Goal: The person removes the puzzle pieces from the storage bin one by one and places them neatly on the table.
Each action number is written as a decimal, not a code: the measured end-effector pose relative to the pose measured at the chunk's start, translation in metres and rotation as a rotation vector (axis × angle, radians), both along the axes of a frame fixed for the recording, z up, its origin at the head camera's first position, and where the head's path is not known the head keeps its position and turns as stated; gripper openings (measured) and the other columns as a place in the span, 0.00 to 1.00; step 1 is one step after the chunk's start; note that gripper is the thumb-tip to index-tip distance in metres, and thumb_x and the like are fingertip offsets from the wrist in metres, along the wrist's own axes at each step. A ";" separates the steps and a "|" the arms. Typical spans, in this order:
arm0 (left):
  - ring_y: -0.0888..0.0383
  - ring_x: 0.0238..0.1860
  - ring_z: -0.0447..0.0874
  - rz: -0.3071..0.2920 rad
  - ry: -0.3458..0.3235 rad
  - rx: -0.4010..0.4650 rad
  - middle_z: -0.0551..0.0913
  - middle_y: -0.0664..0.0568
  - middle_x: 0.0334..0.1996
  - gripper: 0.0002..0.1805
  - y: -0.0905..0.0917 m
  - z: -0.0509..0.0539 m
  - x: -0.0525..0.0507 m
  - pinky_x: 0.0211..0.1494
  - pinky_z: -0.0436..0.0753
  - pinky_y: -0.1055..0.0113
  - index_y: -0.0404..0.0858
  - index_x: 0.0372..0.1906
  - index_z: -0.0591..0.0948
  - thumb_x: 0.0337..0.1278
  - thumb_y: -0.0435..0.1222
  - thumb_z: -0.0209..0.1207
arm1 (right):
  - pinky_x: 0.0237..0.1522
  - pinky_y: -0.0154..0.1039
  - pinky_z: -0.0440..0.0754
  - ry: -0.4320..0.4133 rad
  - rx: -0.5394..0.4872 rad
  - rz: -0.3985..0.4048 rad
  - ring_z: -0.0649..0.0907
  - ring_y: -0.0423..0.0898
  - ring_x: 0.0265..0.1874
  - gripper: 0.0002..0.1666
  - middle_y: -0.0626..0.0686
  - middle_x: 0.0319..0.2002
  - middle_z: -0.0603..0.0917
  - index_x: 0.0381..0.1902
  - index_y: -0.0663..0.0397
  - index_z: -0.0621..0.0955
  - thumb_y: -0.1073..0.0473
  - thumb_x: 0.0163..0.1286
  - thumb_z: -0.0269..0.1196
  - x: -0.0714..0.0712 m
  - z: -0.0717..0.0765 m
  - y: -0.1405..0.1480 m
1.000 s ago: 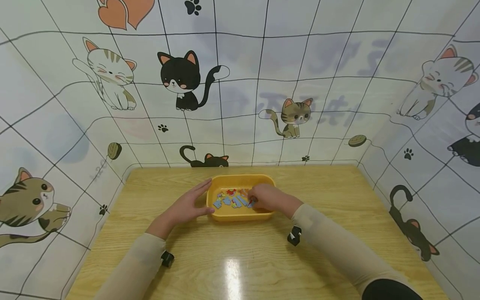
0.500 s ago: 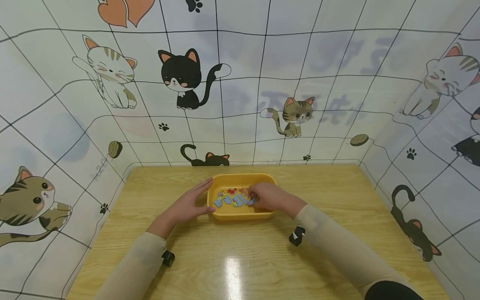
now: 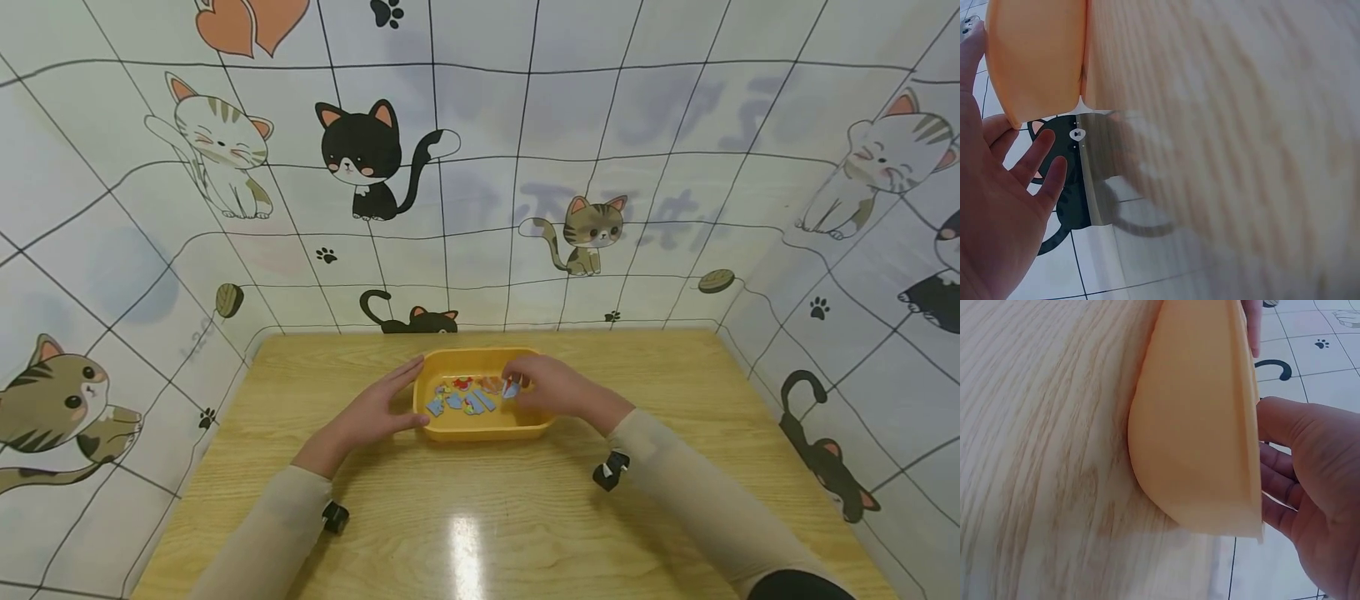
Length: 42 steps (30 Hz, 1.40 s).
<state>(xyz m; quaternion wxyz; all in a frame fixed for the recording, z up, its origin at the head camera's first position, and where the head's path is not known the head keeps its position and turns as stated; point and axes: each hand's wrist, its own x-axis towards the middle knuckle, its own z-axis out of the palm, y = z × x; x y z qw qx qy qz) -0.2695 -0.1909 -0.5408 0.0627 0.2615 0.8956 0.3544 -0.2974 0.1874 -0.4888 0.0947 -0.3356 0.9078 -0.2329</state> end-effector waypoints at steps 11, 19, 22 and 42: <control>0.46 0.89 0.50 -0.004 0.009 -0.006 0.51 0.56 0.91 0.57 -0.001 -0.003 -0.002 0.87 0.57 0.37 0.44 0.91 0.59 0.66 0.59 0.75 | 0.52 0.51 0.87 0.077 -0.063 0.042 0.86 0.53 0.47 0.22 0.53 0.50 0.88 0.60 0.63 0.86 0.68 0.69 0.70 -0.002 0.011 0.019; 0.46 0.89 0.49 -0.005 -0.001 0.016 0.52 0.53 0.91 0.57 0.000 -0.001 -0.001 0.87 0.56 0.36 0.45 0.91 0.59 0.66 0.59 0.75 | 0.50 0.56 0.88 0.087 -0.112 0.015 0.86 0.55 0.48 0.21 0.55 0.53 0.87 0.63 0.63 0.85 0.70 0.73 0.69 -0.005 0.022 0.041; 0.46 0.89 0.49 -0.005 -0.002 0.017 0.52 0.53 0.91 0.58 0.000 0.000 -0.001 0.86 0.56 0.35 0.45 0.91 0.59 0.66 0.60 0.75 | 0.50 0.58 0.88 0.106 -0.116 0.011 0.86 0.54 0.47 0.20 0.54 0.53 0.88 0.62 0.65 0.85 0.70 0.73 0.71 -0.008 0.026 0.049; 0.43 0.89 0.51 -0.013 -0.023 0.000 0.52 0.56 0.91 0.56 0.000 0.009 0.001 0.86 0.58 0.36 0.44 0.90 0.59 0.67 0.54 0.76 | 0.46 0.50 0.87 0.077 -0.058 -0.060 0.85 0.48 0.44 0.19 0.55 0.53 0.88 0.62 0.60 0.87 0.71 0.76 0.69 -0.020 0.020 0.095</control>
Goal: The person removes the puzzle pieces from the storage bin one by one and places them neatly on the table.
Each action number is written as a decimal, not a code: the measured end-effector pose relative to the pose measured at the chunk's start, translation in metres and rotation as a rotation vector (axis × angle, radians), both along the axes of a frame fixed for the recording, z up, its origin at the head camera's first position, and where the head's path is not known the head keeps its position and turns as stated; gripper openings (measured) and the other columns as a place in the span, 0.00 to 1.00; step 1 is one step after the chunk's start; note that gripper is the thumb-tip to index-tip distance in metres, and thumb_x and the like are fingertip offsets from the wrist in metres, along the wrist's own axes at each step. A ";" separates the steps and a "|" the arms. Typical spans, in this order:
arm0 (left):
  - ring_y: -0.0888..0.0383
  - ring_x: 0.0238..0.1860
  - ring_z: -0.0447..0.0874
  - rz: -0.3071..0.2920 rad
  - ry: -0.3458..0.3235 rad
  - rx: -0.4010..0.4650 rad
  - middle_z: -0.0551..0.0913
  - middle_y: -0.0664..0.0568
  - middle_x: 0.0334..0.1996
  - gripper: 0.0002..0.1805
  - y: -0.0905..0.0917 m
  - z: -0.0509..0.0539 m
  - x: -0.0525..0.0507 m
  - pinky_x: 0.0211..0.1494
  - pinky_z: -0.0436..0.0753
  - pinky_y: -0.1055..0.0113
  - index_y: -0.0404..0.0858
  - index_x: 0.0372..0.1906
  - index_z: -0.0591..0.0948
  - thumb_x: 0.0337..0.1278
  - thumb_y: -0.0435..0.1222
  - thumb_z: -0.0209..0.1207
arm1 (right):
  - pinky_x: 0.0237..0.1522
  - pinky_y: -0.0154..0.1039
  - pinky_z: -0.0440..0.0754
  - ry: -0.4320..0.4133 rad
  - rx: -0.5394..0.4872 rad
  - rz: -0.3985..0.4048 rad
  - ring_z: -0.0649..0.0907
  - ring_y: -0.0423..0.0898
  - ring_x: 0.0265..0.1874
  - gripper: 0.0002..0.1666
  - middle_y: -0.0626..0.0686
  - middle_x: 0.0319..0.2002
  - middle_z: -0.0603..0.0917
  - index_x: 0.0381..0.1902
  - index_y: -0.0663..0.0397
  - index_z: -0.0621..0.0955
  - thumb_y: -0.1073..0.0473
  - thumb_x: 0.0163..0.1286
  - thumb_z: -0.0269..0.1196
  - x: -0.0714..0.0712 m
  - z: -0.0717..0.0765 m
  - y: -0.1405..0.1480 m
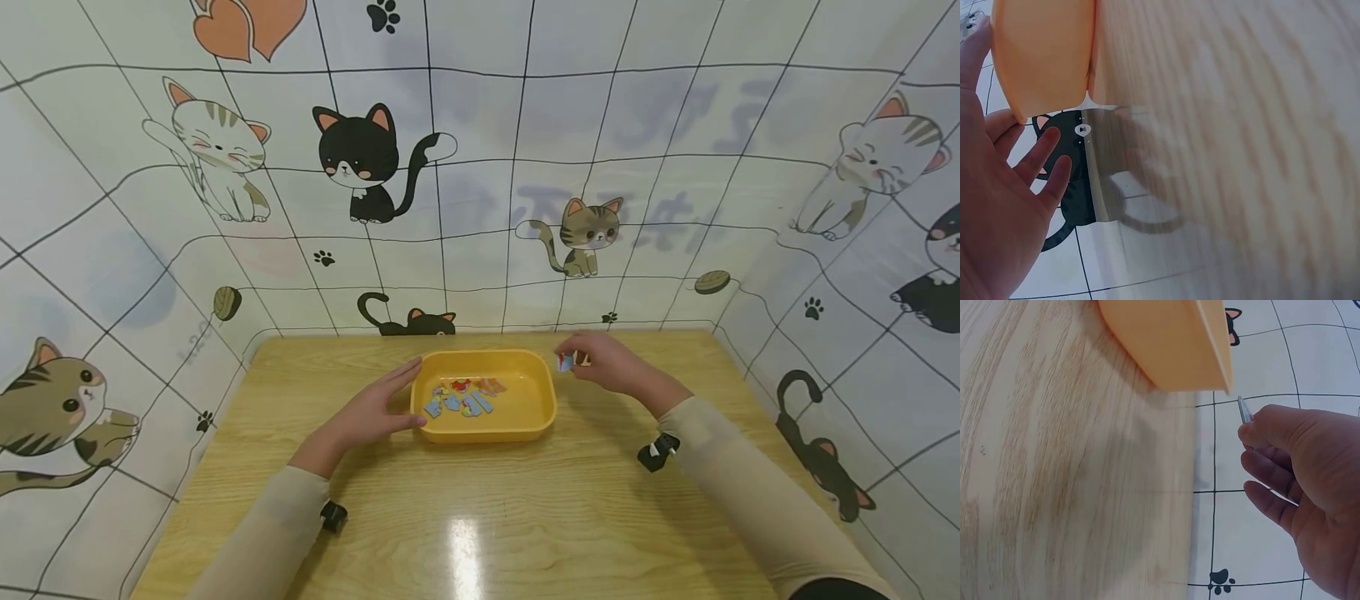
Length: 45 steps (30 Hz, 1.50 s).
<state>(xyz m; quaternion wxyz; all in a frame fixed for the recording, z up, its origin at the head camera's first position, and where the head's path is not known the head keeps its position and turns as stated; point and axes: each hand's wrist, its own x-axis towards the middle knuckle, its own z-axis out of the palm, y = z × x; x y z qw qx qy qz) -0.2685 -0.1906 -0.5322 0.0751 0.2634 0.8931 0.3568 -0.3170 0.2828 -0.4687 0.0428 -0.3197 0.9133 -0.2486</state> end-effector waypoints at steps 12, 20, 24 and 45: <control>0.41 0.89 0.50 0.003 -0.005 -0.005 0.52 0.54 0.91 0.57 0.000 0.001 0.001 0.86 0.57 0.34 0.43 0.90 0.59 0.67 0.56 0.76 | 0.45 0.47 0.88 -0.022 0.050 -0.009 0.87 0.53 0.44 0.19 0.57 0.48 0.89 0.61 0.67 0.88 0.73 0.74 0.68 -0.010 -0.026 0.006; 0.44 0.89 0.50 0.014 -0.006 -0.025 0.51 0.58 0.91 0.57 0.001 0.001 0.000 0.87 0.57 0.37 0.45 0.91 0.59 0.66 0.56 0.76 | 0.48 0.51 0.90 -0.037 0.070 -0.033 0.87 0.52 0.43 0.19 0.59 0.47 0.89 0.59 0.65 0.90 0.73 0.72 0.70 -0.016 -0.040 0.005; 0.44 0.89 0.50 0.010 -0.008 -0.029 0.51 0.59 0.91 0.57 0.000 0.001 -0.001 0.87 0.57 0.36 0.46 0.91 0.59 0.66 0.58 0.75 | 0.46 0.50 0.89 -0.045 0.084 -0.038 0.86 0.51 0.41 0.18 0.58 0.45 0.88 0.58 0.63 0.90 0.72 0.71 0.72 -0.021 -0.047 0.004; 0.45 0.89 0.50 0.009 -0.011 -0.021 0.51 0.60 0.90 0.57 -0.001 -0.001 -0.001 0.87 0.57 0.36 0.46 0.91 0.59 0.65 0.59 0.75 | 0.45 0.48 0.89 -0.032 0.104 -0.003 0.86 0.50 0.41 0.18 0.55 0.42 0.87 0.54 0.61 0.92 0.76 0.69 0.70 -0.028 -0.061 0.008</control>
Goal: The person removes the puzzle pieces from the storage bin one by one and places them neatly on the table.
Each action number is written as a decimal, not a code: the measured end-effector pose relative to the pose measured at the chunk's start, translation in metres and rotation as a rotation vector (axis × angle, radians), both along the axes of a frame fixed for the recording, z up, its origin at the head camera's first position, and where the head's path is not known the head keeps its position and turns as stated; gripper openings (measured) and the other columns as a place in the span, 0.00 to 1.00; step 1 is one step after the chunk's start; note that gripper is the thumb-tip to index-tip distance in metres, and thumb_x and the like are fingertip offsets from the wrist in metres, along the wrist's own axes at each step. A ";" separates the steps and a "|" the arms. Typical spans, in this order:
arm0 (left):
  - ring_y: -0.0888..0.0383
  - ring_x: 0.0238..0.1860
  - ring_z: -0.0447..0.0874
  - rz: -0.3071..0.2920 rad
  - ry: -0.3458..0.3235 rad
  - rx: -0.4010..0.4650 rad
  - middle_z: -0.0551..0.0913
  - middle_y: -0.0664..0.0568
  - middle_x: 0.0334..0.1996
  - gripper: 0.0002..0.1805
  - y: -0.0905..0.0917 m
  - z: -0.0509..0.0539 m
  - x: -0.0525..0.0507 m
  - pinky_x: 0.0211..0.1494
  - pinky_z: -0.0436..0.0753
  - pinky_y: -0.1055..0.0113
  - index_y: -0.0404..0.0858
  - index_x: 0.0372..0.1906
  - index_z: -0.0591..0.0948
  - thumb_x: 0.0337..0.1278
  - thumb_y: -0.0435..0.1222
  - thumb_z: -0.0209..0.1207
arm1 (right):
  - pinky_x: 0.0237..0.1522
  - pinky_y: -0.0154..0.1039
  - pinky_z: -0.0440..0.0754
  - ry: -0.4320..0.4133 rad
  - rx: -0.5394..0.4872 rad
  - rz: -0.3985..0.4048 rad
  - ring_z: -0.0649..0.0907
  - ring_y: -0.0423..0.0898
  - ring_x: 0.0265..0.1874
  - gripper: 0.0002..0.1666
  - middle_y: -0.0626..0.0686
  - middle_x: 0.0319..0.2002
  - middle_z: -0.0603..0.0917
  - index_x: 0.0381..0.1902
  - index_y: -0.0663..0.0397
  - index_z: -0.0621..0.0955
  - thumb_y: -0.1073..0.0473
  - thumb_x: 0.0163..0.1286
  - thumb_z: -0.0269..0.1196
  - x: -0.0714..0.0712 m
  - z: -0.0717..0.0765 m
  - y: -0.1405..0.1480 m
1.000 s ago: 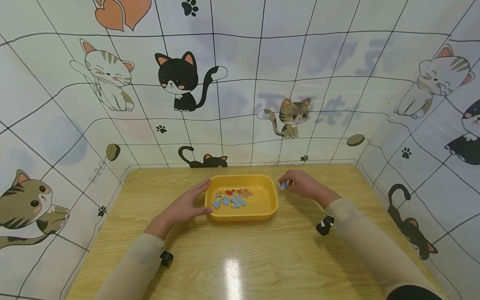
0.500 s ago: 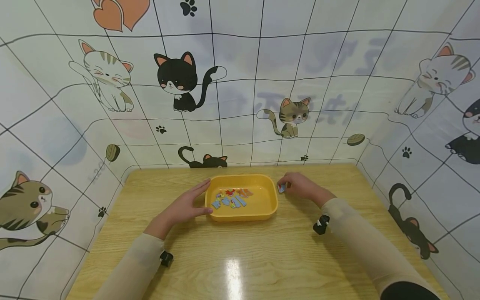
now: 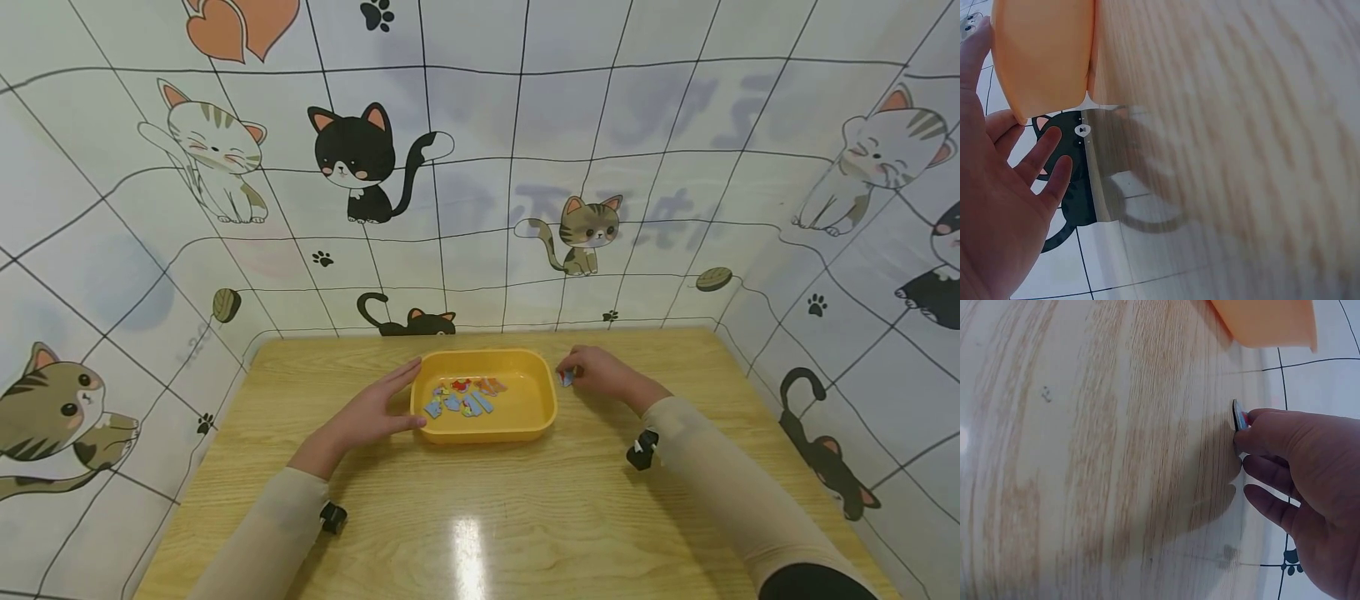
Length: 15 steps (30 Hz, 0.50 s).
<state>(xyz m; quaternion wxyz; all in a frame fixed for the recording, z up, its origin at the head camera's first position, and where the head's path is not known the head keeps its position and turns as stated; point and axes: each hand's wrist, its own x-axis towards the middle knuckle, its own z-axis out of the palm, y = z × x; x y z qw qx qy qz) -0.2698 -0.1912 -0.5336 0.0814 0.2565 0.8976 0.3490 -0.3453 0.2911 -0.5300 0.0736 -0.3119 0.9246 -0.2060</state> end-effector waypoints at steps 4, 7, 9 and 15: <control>0.45 0.89 0.50 0.002 0.001 -0.001 0.51 0.60 0.91 0.57 0.000 0.000 0.000 0.87 0.57 0.36 0.46 0.91 0.59 0.65 0.59 0.75 | 0.46 0.49 0.89 -0.009 -0.005 -0.011 0.86 0.51 0.42 0.18 0.55 0.43 0.86 0.54 0.61 0.92 0.75 0.70 0.70 0.001 -0.001 0.000; 0.45 0.89 0.50 0.001 0.002 -0.002 0.51 0.60 0.91 0.57 0.000 0.000 0.001 0.86 0.57 0.36 0.46 0.91 0.59 0.65 0.60 0.75 | 0.47 0.48 0.89 -0.017 -0.008 -0.026 0.85 0.50 0.43 0.18 0.54 0.44 0.86 0.55 0.60 0.92 0.75 0.70 0.70 0.001 -0.002 0.001; 0.45 0.89 0.50 0.000 0.002 -0.001 0.51 0.60 0.91 0.57 0.000 0.001 0.001 0.86 0.58 0.36 0.46 0.91 0.60 0.65 0.60 0.75 | 0.47 0.48 0.88 -0.021 -0.011 -0.039 0.85 0.50 0.42 0.18 0.54 0.44 0.86 0.56 0.60 0.91 0.74 0.70 0.70 0.002 -0.003 0.002; 0.45 0.89 0.50 0.002 -0.004 0.007 0.51 0.60 0.91 0.57 0.000 0.001 0.001 0.86 0.57 0.35 0.46 0.90 0.60 0.66 0.57 0.76 | 0.48 0.51 0.89 -0.046 -0.042 -0.073 0.85 0.51 0.42 0.17 0.55 0.45 0.87 0.59 0.62 0.90 0.70 0.74 0.71 0.005 0.003 0.003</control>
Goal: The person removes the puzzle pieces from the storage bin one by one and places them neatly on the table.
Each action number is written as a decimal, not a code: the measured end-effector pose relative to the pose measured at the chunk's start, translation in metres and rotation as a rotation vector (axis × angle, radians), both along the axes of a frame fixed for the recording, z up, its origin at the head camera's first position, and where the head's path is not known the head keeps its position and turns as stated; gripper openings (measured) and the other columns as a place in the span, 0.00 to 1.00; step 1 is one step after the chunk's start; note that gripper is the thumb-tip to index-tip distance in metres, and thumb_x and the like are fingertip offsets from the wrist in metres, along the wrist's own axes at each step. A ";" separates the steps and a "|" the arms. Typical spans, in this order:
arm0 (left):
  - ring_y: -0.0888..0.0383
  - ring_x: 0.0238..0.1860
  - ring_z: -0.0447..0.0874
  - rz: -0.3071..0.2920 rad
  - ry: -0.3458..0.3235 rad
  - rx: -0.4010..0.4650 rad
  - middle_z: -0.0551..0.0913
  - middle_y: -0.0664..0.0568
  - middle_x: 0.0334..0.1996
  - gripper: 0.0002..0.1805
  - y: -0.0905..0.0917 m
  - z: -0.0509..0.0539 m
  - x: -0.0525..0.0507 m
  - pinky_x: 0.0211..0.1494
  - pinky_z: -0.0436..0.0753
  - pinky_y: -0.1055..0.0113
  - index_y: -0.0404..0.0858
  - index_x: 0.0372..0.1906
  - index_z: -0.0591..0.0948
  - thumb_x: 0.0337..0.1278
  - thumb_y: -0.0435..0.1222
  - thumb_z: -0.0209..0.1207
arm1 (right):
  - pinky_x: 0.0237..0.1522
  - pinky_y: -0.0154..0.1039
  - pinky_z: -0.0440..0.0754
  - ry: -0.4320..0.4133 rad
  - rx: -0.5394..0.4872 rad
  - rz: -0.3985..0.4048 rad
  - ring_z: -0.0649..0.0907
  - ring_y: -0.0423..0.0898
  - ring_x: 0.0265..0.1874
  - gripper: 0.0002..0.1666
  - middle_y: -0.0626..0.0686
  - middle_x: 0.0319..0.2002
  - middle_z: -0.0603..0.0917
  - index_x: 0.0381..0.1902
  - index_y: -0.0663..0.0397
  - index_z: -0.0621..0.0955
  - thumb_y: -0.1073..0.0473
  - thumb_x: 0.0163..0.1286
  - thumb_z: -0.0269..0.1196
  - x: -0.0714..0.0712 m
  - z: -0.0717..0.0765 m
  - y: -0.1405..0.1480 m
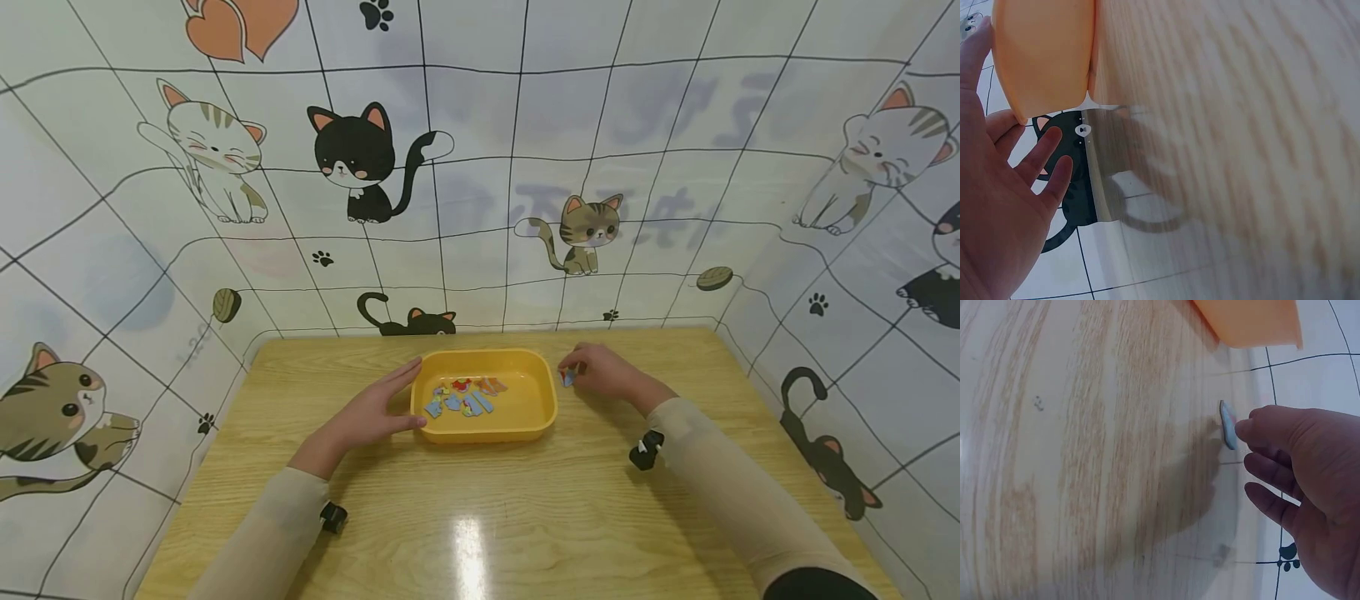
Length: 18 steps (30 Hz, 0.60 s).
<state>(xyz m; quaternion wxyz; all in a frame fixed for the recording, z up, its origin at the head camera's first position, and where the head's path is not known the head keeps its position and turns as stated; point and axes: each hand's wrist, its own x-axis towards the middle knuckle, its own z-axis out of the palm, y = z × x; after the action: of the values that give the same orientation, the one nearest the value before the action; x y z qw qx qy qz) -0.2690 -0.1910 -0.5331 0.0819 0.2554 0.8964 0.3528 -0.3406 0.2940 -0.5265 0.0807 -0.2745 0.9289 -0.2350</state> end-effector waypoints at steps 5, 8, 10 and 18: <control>0.44 0.89 0.50 0.000 -0.002 -0.001 0.51 0.60 0.91 0.57 0.000 -0.001 -0.001 0.86 0.57 0.35 0.47 0.90 0.60 0.65 0.57 0.76 | 0.50 0.53 0.89 0.001 -0.062 -0.031 0.85 0.54 0.48 0.20 0.57 0.49 0.86 0.63 0.65 0.88 0.66 0.76 0.70 0.006 0.012 -0.005; 0.44 0.89 0.50 0.000 0.002 -0.010 0.51 0.60 0.91 0.57 0.000 -0.001 -0.001 0.86 0.57 0.35 0.47 0.91 0.60 0.65 0.58 0.76 | 0.50 0.55 0.89 0.037 -0.100 -0.028 0.85 0.55 0.50 0.21 0.60 0.53 0.86 0.64 0.65 0.86 0.64 0.77 0.71 0.011 0.021 -0.011; 0.44 0.89 0.50 -0.001 0.007 -0.014 0.51 0.60 0.91 0.57 0.000 -0.001 -0.002 0.86 0.57 0.35 0.46 0.91 0.60 0.65 0.58 0.76 | 0.50 0.56 0.89 0.066 -0.117 -0.019 0.86 0.56 0.50 0.22 0.61 0.56 0.87 0.65 0.65 0.86 0.63 0.77 0.72 0.013 0.027 -0.016; 0.45 0.89 0.50 -0.003 0.011 -0.014 0.51 0.59 0.91 0.57 0.000 -0.002 -0.001 0.86 0.58 0.36 0.46 0.90 0.60 0.65 0.59 0.75 | 0.51 0.54 0.88 0.125 -0.116 0.001 0.86 0.53 0.50 0.24 0.54 0.54 0.86 0.66 0.59 0.86 0.60 0.76 0.75 0.022 0.042 -0.042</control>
<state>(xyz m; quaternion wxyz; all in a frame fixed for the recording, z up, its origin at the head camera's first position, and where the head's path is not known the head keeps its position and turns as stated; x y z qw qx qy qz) -0.2705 -0.1913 -0.5347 0.0794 0.2579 0.8990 0.3449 -0.3184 0.2523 -0.4844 0.0068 -0.2935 0.9167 -0.2710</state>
